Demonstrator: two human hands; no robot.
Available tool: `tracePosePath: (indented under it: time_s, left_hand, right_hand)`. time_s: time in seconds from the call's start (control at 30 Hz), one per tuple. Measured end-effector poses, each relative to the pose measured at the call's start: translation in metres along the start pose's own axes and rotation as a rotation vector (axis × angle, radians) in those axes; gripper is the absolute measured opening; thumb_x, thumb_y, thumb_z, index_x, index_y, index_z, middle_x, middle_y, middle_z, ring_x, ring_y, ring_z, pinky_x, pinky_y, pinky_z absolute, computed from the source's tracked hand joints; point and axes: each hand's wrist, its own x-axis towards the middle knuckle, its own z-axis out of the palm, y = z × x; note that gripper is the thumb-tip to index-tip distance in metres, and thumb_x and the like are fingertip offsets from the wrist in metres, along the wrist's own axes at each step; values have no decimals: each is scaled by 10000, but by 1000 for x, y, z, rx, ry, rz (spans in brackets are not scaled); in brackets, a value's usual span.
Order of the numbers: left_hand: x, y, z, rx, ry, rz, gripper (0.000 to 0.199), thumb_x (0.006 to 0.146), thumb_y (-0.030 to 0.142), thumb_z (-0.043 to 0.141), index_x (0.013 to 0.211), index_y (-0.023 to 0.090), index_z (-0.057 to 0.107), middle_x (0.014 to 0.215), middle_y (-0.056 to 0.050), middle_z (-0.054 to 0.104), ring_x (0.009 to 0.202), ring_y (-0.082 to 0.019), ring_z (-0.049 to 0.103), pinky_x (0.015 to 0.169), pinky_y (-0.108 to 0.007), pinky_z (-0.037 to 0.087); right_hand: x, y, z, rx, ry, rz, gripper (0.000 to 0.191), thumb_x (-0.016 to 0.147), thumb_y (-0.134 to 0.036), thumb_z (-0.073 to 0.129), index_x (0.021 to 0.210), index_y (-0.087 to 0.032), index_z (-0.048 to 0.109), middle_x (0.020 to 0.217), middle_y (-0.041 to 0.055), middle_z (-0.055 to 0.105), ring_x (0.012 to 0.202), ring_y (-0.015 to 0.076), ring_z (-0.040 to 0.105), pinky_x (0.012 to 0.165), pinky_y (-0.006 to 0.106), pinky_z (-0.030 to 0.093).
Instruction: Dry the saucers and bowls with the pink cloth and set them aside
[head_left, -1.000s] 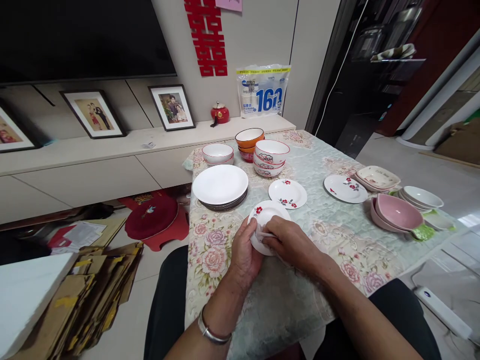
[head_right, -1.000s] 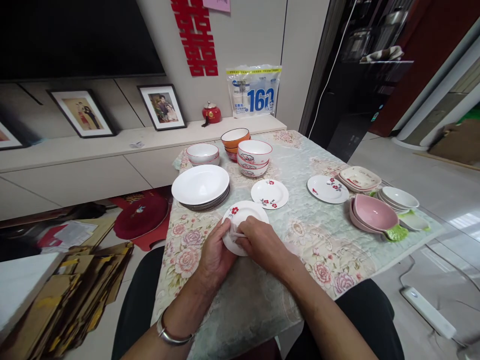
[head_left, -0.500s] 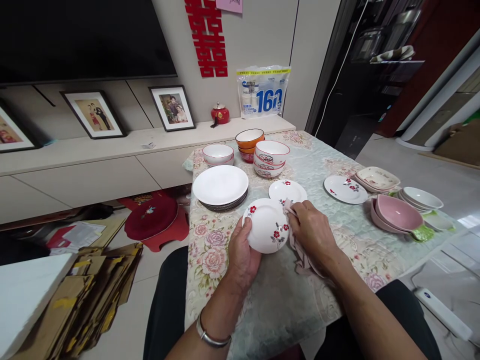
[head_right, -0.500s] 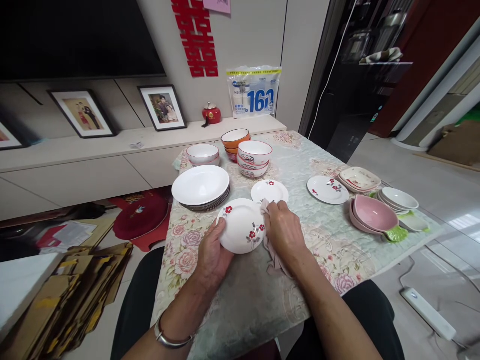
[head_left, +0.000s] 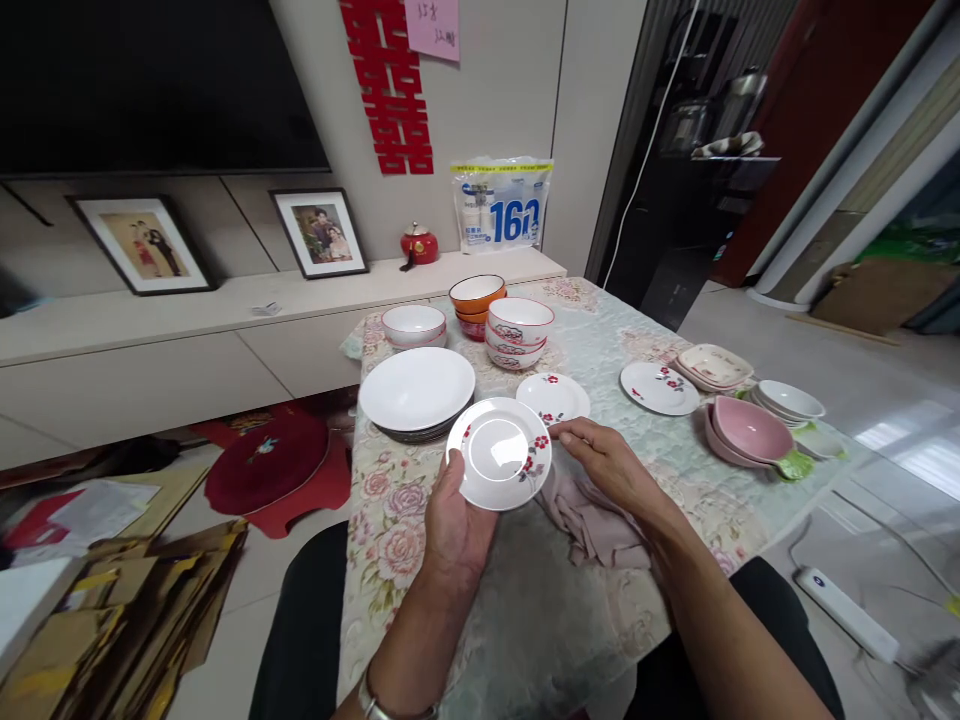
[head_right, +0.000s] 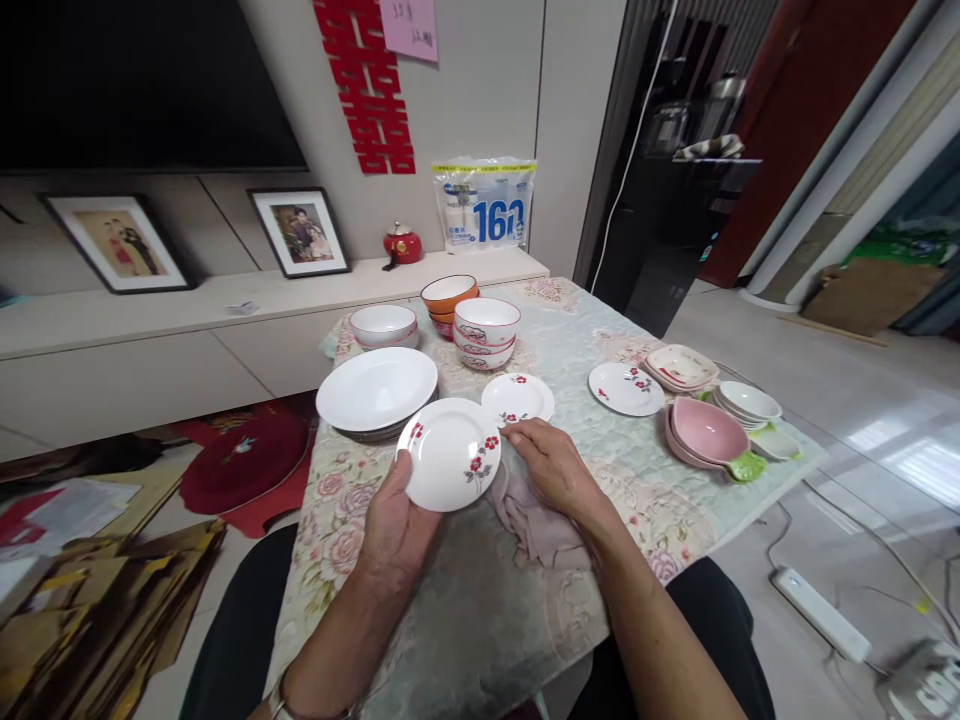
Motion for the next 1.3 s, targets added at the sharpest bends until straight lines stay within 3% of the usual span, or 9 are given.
tracePosePath:
  time_s: [0.07,0.13,0.27,0.6,0.7,0.83,0.9,1.03,1.3]
  left_hand:
    - [-1,0,3,-7,-4,-15,397,942,355,507,1280,181,619,1192,-117,714,1114,-271,656,1015,-438,487]
    - [-2,0,6,-16,-47,-34,408,947,367,493,1280,167,618,1196,-123,712,1126,-278,649,1022,-438,484]
    - [-3,0,8,-22,-42,-9,388,937,343,518,1279,191,620,1212,-106,707,1169,-271,625,1029,-415,483]
    - [-8,-9,12,97,-125,59,492,834,280,690,1310,295,564,1264,-53,677,1167,-222,613,1013,-354,473]
    - [-10,-9,10,144,-144,43,450,800,252,720,1233,286,604,1232,-41,686,1103,-205,637,954,-336,506]
    - [-7,-7,3,276,-124,38,300,734,244,774,1011,179,677,1041,-51,732,877,-166,682,779,-265,551]
    - [-6,-8,0,338,-145,9,353,687,242,808,1004,154,678,983,-60,740,829,-175,691,767,-288,560]
    - [-7,-13,1,356,-162,-43,501,624,226,841,1082,139,658,998,-101,745,925,-237,702,828,-344,561]
    - [-2,-19,22,311,-126,26,579,605,170,831,1140,194,611,1031,-71,732,924,-209,694,852,-346,555]
  right_hand:
    - [-1,-1,0,204,-23,116,395,938,-458,451,868,-149,688,740,70,674,678,182,593,649,306,466]
    - [-3,-2,5,380,-144,211,449,899,-554,501,741,-156,635,563,16,591,512,131,517,517,252,411]
    - [-5,-1,22,593,-283,267,383,772,-537,693,816,-162,630,573,-28,593,486,99,537,477,206,425]
    - [-1,4,39,766,-81,374,380,697,-496,721,858,-171,609,547,-31,605,430,112,535,394,213,426]
    - [1,9,31,705,-13,350,334,712,-475,700,816,-175,595,477,-51,558,383,104,486,369,209,373]
    - [3,16,12,586,20,300,305,746,-465,681,737,-178,577,434,-68,504,360,84,424,359,199,316]
    - [3,19,4,545,51,290,328,749,-474,687,685,-183,551,432,-71,489,359,73,404,356,193,291]
    - [4,23,0,576,108,295,365,755,-509,691,682,-178,553,416,-65,491,353,68,394,362,188,268]
    - [-2,19,18,863,-63,372,402,675,-454,797,855,-139,624,605,-17,626,443,82,507,411,201,418]
